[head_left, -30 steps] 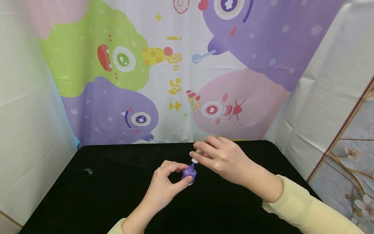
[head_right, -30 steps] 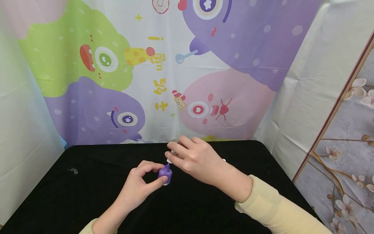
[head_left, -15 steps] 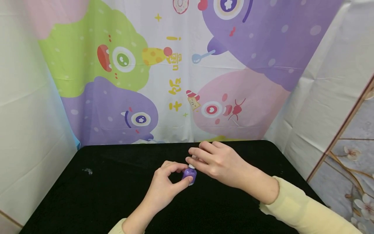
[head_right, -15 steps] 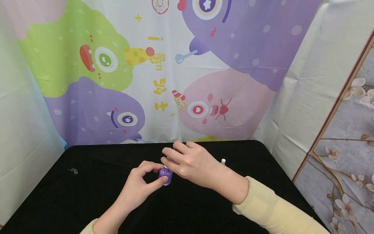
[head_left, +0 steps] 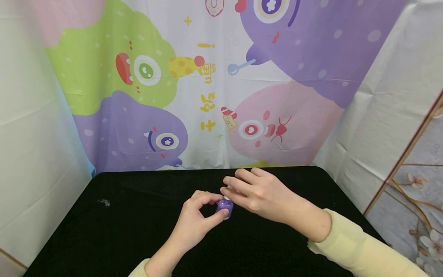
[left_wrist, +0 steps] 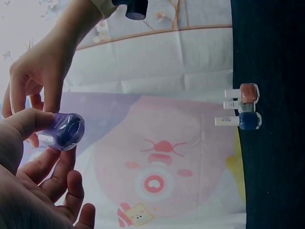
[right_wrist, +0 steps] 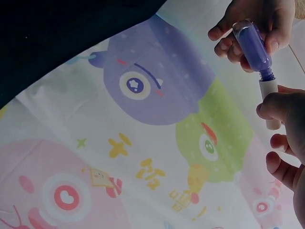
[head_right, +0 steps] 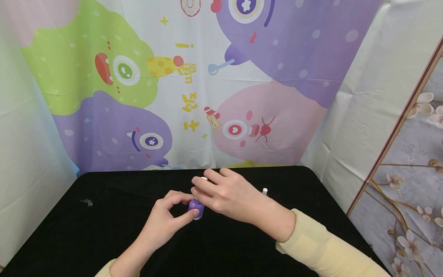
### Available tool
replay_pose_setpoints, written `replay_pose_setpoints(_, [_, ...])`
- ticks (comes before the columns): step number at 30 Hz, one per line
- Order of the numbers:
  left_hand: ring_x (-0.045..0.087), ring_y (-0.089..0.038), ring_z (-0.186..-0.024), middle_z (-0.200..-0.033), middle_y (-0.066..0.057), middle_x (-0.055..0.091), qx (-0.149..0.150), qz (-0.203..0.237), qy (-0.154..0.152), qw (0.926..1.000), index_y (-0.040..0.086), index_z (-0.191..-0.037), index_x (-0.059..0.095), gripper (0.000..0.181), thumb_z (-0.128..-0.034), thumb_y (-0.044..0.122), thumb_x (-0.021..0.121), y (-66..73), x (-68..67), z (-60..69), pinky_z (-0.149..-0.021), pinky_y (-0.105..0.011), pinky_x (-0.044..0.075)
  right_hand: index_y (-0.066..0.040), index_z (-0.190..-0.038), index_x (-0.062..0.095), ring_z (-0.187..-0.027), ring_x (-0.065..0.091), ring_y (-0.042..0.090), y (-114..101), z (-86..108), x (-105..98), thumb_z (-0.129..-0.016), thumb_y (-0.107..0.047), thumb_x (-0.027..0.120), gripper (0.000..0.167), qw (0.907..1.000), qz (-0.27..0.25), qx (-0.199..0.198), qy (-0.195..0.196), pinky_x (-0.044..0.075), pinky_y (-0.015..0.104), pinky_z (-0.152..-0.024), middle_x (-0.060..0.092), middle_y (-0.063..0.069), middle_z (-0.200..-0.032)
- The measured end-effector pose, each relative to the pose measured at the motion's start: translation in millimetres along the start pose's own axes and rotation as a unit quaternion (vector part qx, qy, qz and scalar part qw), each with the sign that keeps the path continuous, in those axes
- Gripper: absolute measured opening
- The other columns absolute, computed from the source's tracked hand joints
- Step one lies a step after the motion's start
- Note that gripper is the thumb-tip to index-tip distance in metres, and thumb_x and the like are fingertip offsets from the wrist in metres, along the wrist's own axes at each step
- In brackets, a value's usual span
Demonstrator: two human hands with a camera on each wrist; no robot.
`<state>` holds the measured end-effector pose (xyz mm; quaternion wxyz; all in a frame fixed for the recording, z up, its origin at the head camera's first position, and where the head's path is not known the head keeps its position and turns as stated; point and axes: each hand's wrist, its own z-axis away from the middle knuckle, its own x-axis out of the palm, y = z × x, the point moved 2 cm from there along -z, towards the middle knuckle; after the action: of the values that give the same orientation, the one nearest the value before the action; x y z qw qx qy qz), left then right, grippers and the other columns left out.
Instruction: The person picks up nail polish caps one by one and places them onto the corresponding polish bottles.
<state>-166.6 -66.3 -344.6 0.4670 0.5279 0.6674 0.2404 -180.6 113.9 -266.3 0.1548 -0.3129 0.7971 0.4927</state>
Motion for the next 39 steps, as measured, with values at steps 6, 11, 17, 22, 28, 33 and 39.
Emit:
replay_pose_setpoints(6, [0.054,-0.013,-0.090,-0.090,0.010,0.066,0.005,0.003,0.000,1.0000,0.020,-0.096,0.070,0.020,-0.0767,0.022,0.078,0.0,0.2,0.3,-0.080,-0.026,0.046,-0.016,-0.107,0.071,-0.091,0.058,0.017,-1,-0.2,0,-0.098,-0.017,0.047,0.026,0.9999,0.009,-0.005,-0.002,0.047,0.023,-0.068,0.062,0.001,-0.109])
replay_pose_setpoints(11, [0.053,-0.011,-0.090,-0.091,0.008,0.066,0.005,0.009,0.001,0.9999,0.020,-0.097,0.070,0.021,-0.0774,0.023,0.077,0.4,-0.5,1.0,-0.080,-0.026,0.046,-0.015,-0.110,0.070,-0.092,0.058,0.018,-2,0.5,0,-0.099,-0.016,0.044,0.028,1.0000,-0.001,0.002,-0.001,0.048,0.024,-0.069,0.063,0.003,-0.110])
replay_pose_setpoints(17, [0.054,-0.015,-0.091,-0.092,0.008,0.066,0.013,0.009,0.001,0.9999,0.019,-0.098,0.070,0.022,-0.0776,0.023,0.077,-0.1,-1.1,1.1,-0.080,-0.026,0.046,-0.014,-0.113,0.069,-0.094,0.058,0.019,-1,1.1,-1,-0.100,-0.015,0.043,0.029,0.9997,-0.020,0.014,-0.002,0.049,0.025,-0.072,0.063,0.003,-0.113])
replay_pose_setpoints(22, [0.055,-0.020,-0.092,-0.091,0.009,0.065,0.015,0.008,0.002,0.9999,0.020,-0.098,0.070,0.022,-0.0775,0.023,0.077,-0.8,-1.2,1.0,-0.080,-0.027,0.045,-0.013,-0.116,0.066,-0.090,0.059,0.020,1,2.2,-3,-0.100,-0.013,0.045,0.027,0.9981,-0.048,0.031,0.024,0.052,0.027,-0.072,0.065,0.005,-0.113])
replay_pose_setpoints(28, [0.054,-0.017,-0.092,-0.091,0.011,0.065,0.014,0.005,0.004,0.9999,0.022,-0.098,0.069,0.022,-0.0773,0.021,0.077,-0.9,-1.2,1.0,-0.080,-0.028,0.045,-0.012,-0.115,0.066,-0.086,0.061,0.020,4,4.5,-7,-0.096,-0.009,0.050,0.026,0.9912,-0.082,0.072,0.075,0.053,0.029,-0.069,0.066,0.006,-0.111])
replay_pose_setpoints(33, [0.054,-0.020,-0.094,-0.092,0.010,0.065,-0.004,0.010,-0.001,0.9999,0.022,-0.099,0.069,0.023,-0.0774,0.022,0.077,-0.7,-1.6,1.1,-0.081,-0.029,0.043,-0.011,-0.113,0.067,-0.085,0.060,0.020,8,6.4,-9,-0.090,-0.011,0.056,0.025,0.9751,-0.149,0.124,0.109,0.053,0.028,-0.066,0.064,0.006,-0.109])
replay_pose_setpoints(39, [0.053,-0.014,-0.093,-0.093,0.010,0.066,0.000,0.008,-0.002,1.0000,0.022,-0.099,0.069,0.023,-0.0777,0.024,0.077,0.0,-1.8,0.8,-0.081,-0.029,0.043,-0.009,-0.110,0.067,-0.085,0.058,0.016,10,7.8,-7,-0.093,-0.022,0.058,0.023,0.9473,-0.227,0.176,0.142,0.048,0.020,-0.060,0.063,0.007,-0.107])
